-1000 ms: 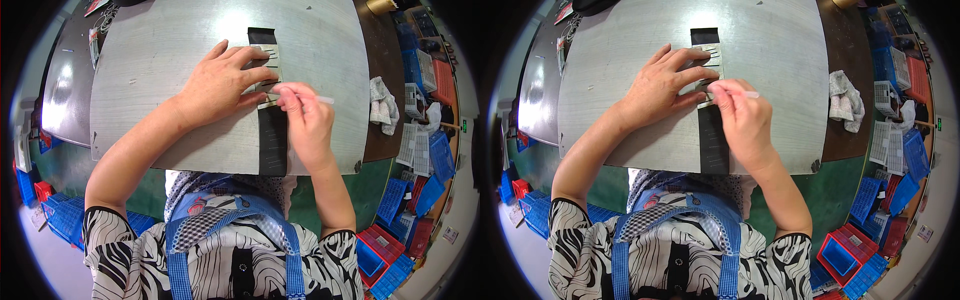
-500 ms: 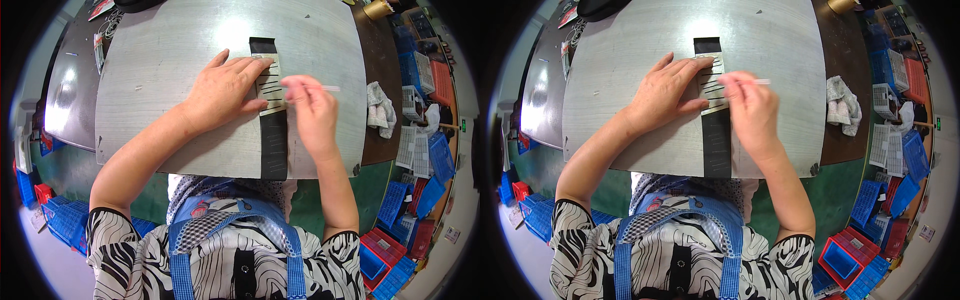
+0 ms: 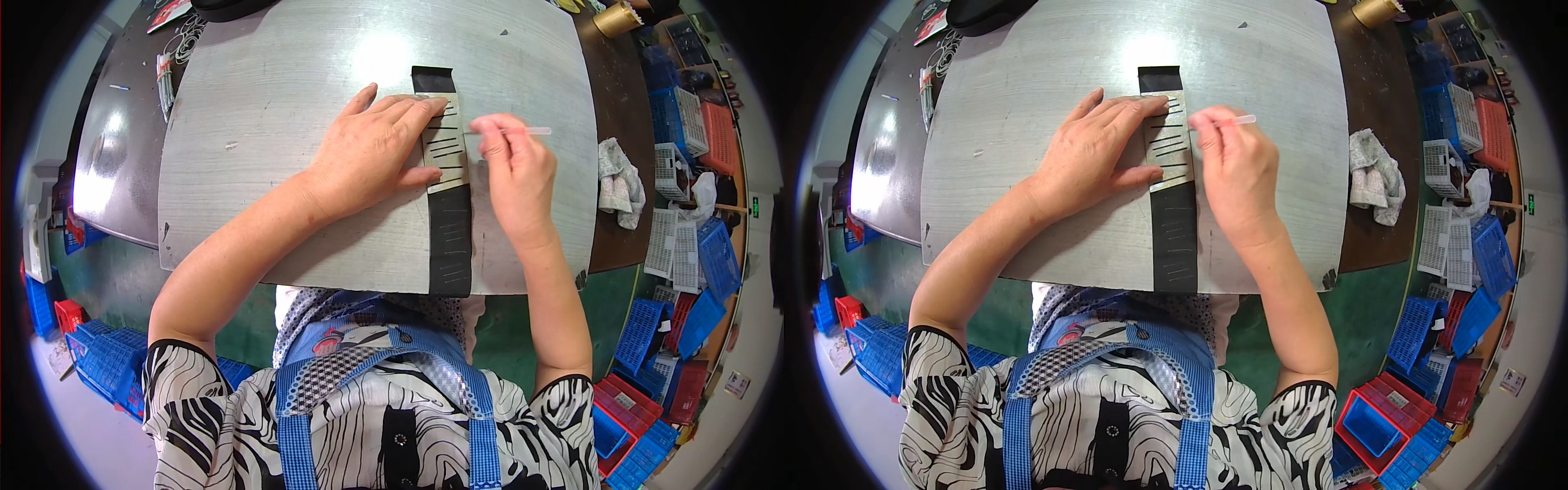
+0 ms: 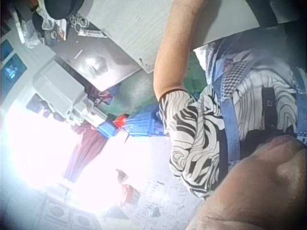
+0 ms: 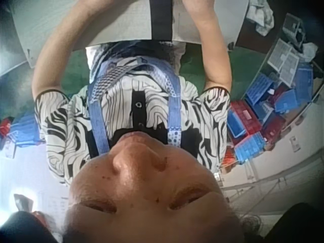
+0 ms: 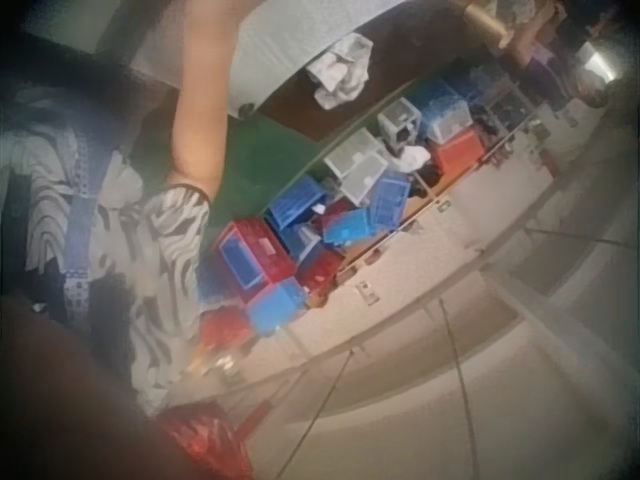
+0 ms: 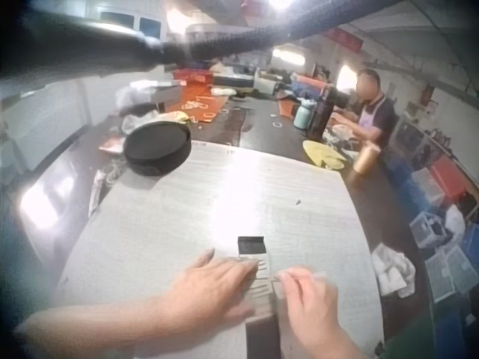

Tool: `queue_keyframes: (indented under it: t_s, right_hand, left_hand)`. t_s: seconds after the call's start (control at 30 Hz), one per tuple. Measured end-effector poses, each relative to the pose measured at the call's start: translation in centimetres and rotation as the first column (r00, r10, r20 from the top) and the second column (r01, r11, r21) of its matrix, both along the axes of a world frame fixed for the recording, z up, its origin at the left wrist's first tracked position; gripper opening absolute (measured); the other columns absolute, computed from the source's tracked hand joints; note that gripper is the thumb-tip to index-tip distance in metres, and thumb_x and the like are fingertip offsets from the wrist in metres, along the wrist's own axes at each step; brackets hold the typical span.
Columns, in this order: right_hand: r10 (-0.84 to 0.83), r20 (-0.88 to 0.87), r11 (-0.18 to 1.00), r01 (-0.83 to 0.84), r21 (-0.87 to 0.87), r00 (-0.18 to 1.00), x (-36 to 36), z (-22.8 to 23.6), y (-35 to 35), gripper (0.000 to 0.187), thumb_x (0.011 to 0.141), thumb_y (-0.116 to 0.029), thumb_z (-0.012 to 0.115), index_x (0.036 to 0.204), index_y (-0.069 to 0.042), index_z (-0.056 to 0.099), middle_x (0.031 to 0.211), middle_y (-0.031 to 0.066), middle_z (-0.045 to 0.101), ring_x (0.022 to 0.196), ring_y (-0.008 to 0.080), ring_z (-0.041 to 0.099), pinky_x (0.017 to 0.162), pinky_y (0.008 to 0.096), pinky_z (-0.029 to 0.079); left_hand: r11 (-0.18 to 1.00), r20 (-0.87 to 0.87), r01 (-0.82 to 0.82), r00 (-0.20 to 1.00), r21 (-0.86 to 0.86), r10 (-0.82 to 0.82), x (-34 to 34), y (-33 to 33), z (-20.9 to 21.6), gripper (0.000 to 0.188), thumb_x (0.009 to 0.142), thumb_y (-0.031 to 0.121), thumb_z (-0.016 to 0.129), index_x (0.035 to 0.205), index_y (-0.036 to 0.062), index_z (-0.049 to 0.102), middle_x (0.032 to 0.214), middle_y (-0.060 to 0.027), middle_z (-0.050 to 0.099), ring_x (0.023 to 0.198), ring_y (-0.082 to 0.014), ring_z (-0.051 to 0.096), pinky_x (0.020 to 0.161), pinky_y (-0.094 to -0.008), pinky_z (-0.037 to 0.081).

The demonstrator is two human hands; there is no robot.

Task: Marking lines on a black strap using a template and a pen.

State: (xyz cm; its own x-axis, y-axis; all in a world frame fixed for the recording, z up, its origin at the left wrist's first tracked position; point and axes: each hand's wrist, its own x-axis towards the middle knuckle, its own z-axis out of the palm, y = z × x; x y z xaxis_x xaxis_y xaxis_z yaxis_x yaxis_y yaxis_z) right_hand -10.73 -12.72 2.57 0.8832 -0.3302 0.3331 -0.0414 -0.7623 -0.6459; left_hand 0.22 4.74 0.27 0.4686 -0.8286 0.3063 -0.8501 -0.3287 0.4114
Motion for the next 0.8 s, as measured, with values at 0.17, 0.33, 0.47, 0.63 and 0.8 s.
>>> queue_keyframes:
  t_s: [0.17, 0.33, 0.47, 0.63, 0.8]
  right_hand:
    - [0.070, 0.108, 0.997, -0.073, 0.024, 0.992, 1.1, -1.5, 0.6, 0.022, 0.103, -0.020, 0.061, 0.093, -0.005, 0.073, 0.077, 0.0095, 0.070, 0.069, 0.0255, 0.069, 0.066, 0.0370, 0.053]
    - [0.001, 0.054, 0.999, -0.003, 0.040, 0.999, 1.5, -0.3, -1.0, 0.022, 0.103, -0.019, 0.061, 0.094, -0.003, 0.073, 0.083, 0.0114, 0.071, 0.071, 0.0282, 0.069, 0.067, 0.0377, 0.053]
    - [0.075, 0.105, 0.994, -0.083, 0.072, 0.992, 2.1, -1.4, 0.2, 0.022, 0.102, -0.020, 0.061, 0.093, -0.002, 0.072, 0.086, 0.0130, 0.072, 0.072, 0.0311, 0.068, 0.069, 0.0388, 0.053]
    - [-0.005, 0.058, 0.998, 0.009, -0.067, 0.998, 2.6, -0.5, -1.7, 0.020, 0.102, -0.018, 0.061, 0.096, -0.002, 0.071, 0.089, 0.0153, 0.071, 0.078, 0.0335, 0.069, 0.070, 0.0399, 0.053]
    - [0.104, 0.106, 0.991, -0.112, 0.073, 0.989, 3.1, -1.3, -0.3, 0.018, 0.101, -0.017, 0.062, 0.094, -0.003, 0.072, 0.089, 0.0148, 0.071, 0.075, 0.0336, 0.068, 0.068, 0.0406, 0.053]
  left_hand:
    - [1.000, -0.055, 0.000, 0.998, 0.006, 0.000, -0.1, 0.0, 0.2, 0.072, 0.082, 0.034, 0.081, 0.145, 0.0172, 0.050, 0.138, -0.0052, 0.062, 0.129, -0.0273, 0.058, 0.121, -0.0561, 0.032]
    - [0.998, 0.028, 0.062, 0.998, 0.021, -0.063, 0.0, 0.2, 0.2, 0.052, 0.084, 0.032, 0.079, 0.132, 0.0210, 0.062, 0.138, -0.0050, 0.059, 0.127, -0.0254, 0.059, 0.122, -0.0555, 0.032]
    - [0.996, -0.001, 0.085, 0.996, 0.017, -0.085, 0.1, 0.3, 0.2, 0.044, 0.085, 0.032, 0.079, 0.125, 0.0213, 0.068, 0.129, -0.0052, 0.059, 0.120, -0.0238, 0.061, 0.121, -0.0567, 0.032]
    - [0.997, 0.018, 0.070, 0.997, 0.031, -0.070, -0.2, 0.3, 0.3, 0.043, 0.084, 0.031, 0.079, 0.125, 0.0228, 0.069, 0.121, -0.0039, 0.060, 0.116, -0.0239, 0.062, 0.120, -0.0582, 0.032]
    - [0.996, 0.078, 0.051, 0.995, 0.069, -0.056, -0.4, 0.3, 0.7, 0.042, 0.083, 0.031, 0.079, 0.124, 0.0243, 0.070, 0.119, -0.0027, 0.060, 0.115, -0.0229, 0.063, 0.118, -0.0601, 0.034]
